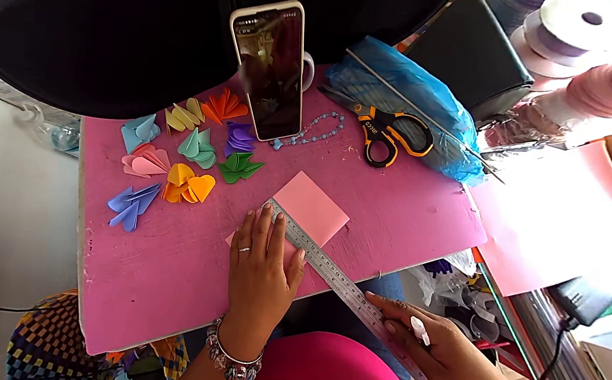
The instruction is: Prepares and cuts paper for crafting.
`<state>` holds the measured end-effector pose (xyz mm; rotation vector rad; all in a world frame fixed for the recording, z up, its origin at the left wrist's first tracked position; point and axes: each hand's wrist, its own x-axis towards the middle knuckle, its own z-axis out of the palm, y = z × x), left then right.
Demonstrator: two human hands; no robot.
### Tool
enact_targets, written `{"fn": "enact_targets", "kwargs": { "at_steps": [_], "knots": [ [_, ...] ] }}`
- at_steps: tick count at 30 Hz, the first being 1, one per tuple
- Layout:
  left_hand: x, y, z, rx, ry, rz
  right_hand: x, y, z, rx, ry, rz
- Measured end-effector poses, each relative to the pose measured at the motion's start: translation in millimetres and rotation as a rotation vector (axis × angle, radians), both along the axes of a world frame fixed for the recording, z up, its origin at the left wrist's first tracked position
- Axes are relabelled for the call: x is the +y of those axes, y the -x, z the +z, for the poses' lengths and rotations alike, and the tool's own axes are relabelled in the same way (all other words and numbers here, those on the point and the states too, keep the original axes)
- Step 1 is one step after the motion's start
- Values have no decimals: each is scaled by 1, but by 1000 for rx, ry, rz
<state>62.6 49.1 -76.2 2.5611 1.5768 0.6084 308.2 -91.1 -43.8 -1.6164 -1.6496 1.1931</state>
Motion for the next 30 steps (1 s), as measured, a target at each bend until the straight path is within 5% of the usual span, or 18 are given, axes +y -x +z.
{"fn": "enact_targets", "kwargs": {
  "at_steps": [30],
  "knots": [
    [1, 1, 1, 9, 0, -27, -7, 3, -10, -79, -141, -38]
  ]
}}
